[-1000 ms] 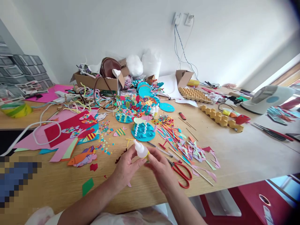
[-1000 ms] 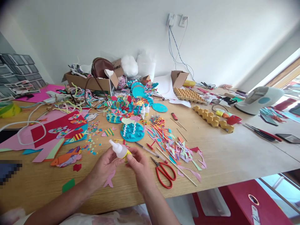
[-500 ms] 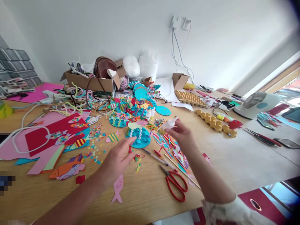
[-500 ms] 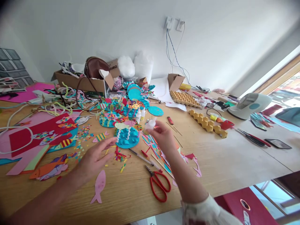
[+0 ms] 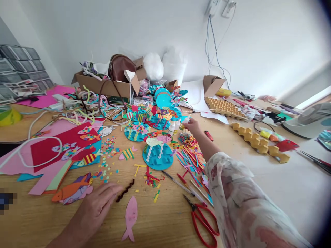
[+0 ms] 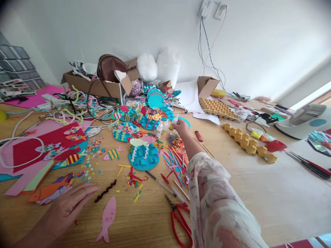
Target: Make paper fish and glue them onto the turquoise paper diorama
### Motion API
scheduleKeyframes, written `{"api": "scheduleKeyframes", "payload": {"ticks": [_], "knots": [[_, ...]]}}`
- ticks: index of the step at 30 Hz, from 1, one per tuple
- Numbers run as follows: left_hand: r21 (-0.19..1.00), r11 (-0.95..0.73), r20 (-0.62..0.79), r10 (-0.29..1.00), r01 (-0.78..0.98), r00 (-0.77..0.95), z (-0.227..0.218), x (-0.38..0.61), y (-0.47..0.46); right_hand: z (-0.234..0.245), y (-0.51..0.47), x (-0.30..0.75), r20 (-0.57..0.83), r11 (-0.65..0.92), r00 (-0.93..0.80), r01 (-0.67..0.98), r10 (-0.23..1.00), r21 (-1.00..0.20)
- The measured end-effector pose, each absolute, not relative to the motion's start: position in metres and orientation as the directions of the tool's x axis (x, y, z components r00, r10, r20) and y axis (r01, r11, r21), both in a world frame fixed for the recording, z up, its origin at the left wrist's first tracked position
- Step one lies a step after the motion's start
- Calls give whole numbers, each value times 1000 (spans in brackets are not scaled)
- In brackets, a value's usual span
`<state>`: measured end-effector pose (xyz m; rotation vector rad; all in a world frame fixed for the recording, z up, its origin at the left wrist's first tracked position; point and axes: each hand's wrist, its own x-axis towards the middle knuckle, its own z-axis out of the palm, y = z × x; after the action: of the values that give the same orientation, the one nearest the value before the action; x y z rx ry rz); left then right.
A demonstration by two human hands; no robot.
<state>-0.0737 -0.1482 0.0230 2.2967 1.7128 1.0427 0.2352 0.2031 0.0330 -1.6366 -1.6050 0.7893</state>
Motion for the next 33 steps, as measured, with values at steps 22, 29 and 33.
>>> {"api": "scheduleKeyframes", "payload": {"ticks": [22,29,33], "knots": [[374,-102,-14,993,922,116,20,-68,-145,92,62,262,-332,8,-293,759,897,-650],[276,-184,6,982,943,190,15,-58,-136,95,-64,202,-62,512,-639,667,767,-541],[334,-293,88,956,896,280,27,-54,-140,84,-95,163,223,687,-697,506,682,-522]]}}
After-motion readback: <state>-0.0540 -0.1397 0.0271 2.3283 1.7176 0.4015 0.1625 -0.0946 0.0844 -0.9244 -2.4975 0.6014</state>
